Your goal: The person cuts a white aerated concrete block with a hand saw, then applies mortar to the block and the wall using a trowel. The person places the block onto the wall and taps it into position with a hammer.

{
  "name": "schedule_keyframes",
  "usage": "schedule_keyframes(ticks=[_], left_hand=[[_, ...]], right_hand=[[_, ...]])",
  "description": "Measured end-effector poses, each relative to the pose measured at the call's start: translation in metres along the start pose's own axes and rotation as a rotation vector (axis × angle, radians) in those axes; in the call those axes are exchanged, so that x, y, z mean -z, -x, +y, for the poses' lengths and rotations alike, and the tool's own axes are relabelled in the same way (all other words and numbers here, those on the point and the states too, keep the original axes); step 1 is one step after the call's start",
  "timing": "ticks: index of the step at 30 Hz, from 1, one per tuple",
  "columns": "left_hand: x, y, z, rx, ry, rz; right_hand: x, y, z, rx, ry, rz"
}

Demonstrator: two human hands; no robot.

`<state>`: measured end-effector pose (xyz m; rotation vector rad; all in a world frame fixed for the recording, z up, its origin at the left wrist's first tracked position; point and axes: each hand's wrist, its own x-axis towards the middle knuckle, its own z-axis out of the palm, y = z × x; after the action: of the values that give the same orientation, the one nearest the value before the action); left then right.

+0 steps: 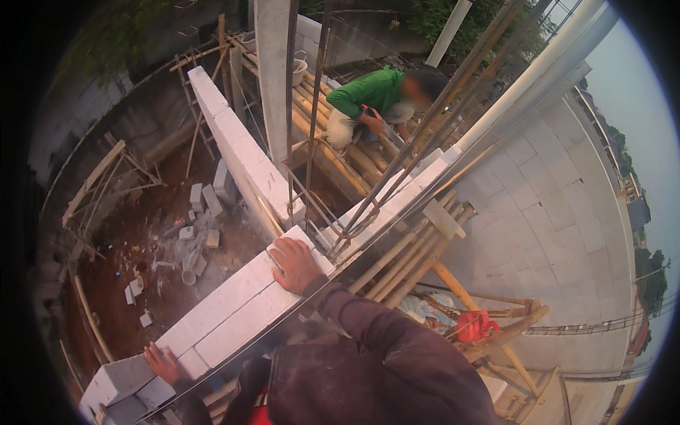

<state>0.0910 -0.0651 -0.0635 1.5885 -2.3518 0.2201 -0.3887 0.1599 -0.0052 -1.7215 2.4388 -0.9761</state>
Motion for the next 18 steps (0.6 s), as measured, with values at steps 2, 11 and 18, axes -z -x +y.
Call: schedule_keyframes(ticks=[2, 11, 18], left_hand=[[-0.002, 0.003, -0.003, 0.006, 0.004, 0.003], [-0.009, 0.002, -0.008, 0.018, 0.006, 0.016], [-0.004, 0.006, -0.012, 0.023, -0.016, -0.004]], right_hand=[[0.001, -0.002, -0.001, -0.003, 0.006, -0.014], [0.002, -0.001, -0.001, -0.01, 0.027, -0.017], [-0.002, 0.004, -0.005, -0.005, 0.01, 0.014]])
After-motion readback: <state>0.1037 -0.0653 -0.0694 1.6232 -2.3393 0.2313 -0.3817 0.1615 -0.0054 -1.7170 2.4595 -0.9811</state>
